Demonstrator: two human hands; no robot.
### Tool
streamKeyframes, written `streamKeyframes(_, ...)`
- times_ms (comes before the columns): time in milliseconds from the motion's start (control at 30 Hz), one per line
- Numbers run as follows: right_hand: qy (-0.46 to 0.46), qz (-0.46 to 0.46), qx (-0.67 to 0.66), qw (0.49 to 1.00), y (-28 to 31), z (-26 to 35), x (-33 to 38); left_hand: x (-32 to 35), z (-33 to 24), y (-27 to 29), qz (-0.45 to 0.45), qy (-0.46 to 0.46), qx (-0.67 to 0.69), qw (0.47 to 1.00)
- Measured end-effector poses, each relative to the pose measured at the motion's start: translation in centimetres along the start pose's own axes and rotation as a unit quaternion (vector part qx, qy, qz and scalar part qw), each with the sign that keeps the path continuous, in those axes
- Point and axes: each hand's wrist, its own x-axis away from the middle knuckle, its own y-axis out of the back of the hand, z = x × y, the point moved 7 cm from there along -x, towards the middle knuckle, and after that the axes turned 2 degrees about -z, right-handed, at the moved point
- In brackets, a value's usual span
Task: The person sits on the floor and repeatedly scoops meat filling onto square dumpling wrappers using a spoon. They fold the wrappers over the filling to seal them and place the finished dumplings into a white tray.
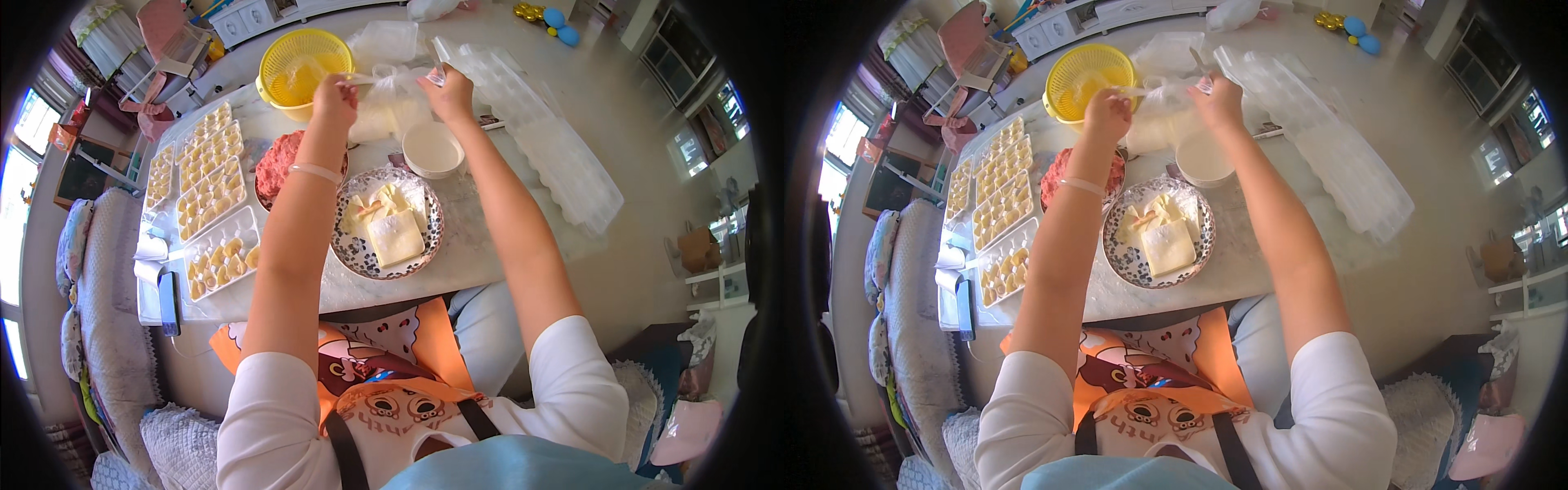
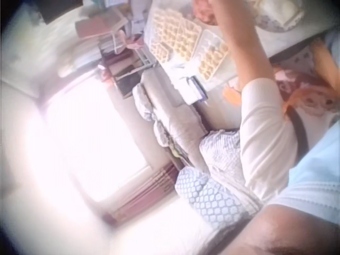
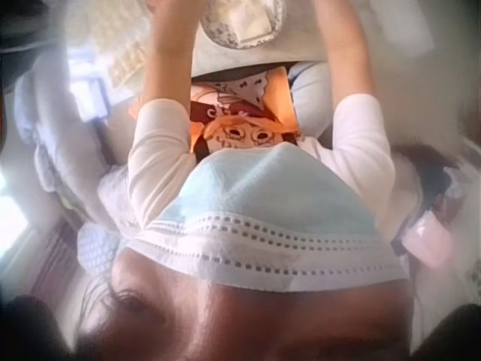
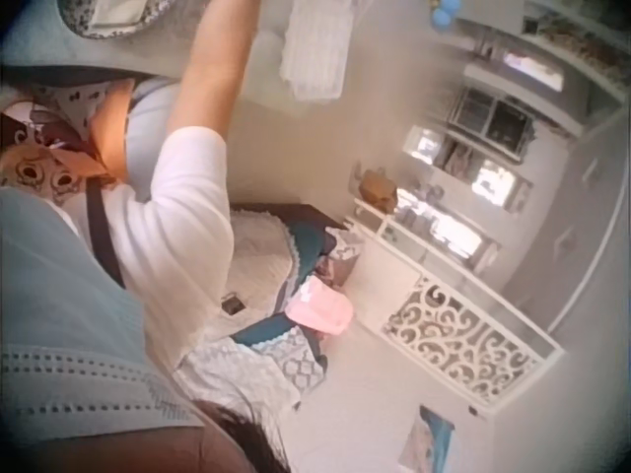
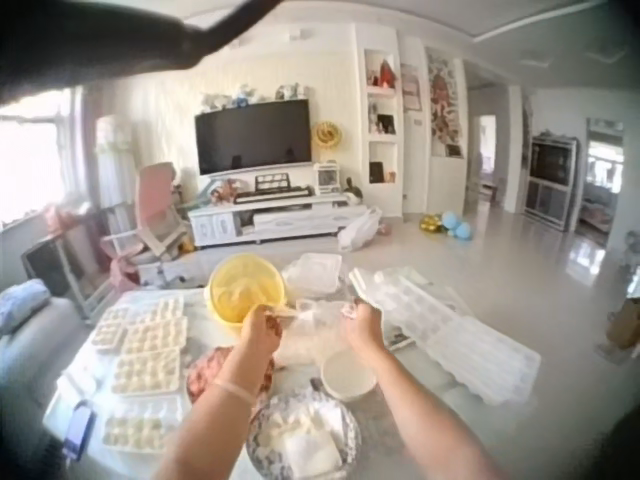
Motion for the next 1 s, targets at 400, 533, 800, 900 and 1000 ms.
streamKeyframes(400,-0.119,0.085,0.273,0.951,2.2,-6.1,1.3,-1.1,-5.4,6.7,-0.095,-0.132,-0.297,0.941)
streamKeyframes(533,-0.009,0.098,0.213,0.972,5.9,1.0,5.1,7.3,-8.0,5.4,0.037,-0.244,-0.346,0.905)
streamKeyframes(800,0.073,0.453,0.077,0.885,-0.7,9.3,22.8,25.0,-5.3,8.3,0.282,-0.187,-0.335,0.879)
streamKeyframes(900,0.070,0.441,0.085,0.891,-1.3,8.9,23.6,25.8,-4.2,12.1,0.240,-0.164,-0.317,0.903)
streamKeyframes(1000,0.060,0.426,0.123,0.894,-1.6,7.9,23.7,25.8,-2.2,14.6,0.232,-0.115,-0.302,0.918)
